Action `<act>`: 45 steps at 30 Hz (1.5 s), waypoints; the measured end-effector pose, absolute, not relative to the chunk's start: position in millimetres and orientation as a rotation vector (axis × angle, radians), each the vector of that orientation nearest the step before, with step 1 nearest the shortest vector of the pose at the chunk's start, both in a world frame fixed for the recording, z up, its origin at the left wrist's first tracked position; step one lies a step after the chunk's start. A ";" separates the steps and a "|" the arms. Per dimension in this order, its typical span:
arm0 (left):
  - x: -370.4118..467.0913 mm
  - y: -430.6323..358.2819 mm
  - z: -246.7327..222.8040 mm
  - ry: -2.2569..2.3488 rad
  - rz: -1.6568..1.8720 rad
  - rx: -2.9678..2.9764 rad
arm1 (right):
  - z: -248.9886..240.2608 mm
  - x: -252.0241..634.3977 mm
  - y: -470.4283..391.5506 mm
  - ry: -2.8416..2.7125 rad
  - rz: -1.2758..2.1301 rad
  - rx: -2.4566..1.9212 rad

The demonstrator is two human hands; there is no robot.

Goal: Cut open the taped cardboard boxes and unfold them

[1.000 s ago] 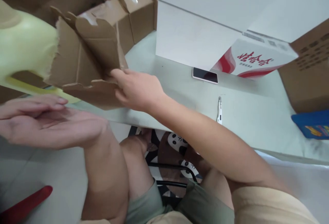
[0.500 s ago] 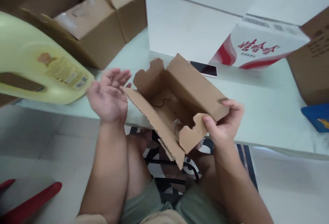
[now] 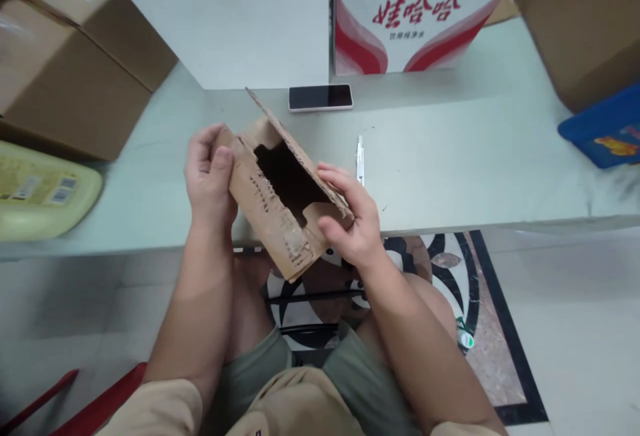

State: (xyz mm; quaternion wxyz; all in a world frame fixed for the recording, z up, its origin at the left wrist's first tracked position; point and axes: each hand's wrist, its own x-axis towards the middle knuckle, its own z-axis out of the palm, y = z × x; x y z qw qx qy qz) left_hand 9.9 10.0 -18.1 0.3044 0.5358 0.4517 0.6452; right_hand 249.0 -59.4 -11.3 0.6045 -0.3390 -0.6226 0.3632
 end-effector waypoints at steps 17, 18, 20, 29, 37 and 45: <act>23.0 15.2 -18.3 1.170 1.716 1.443 | -1.2 257.5 -69.2 -1.548 0.837 -0.871; 22.7 15.5 -19.0 1.168 1.717 1.462 | -0.8 257.4 -69.4 -1.547 0.835 -0.880; 21.8 16.2 -20.9 1.132 1.719 1.506 | -0.4 257.5 -69.6 -1.531 0.838 -0.879; 16.1 13.3 -19.2 1.242 1.603 1.716 | -2.0 257.9 -68.6 -1.507 0.871 -0.870; 5.3 25.6 -33.5 1.116 1.577 1.647 | -0.7 257.3 -71.4 -1.510 0.866 -0.953; 15.8 16.0 -24.3 1.157 1.606 1.607 | -4.0 255.5 -70.1 -1.435 0.919 -0.942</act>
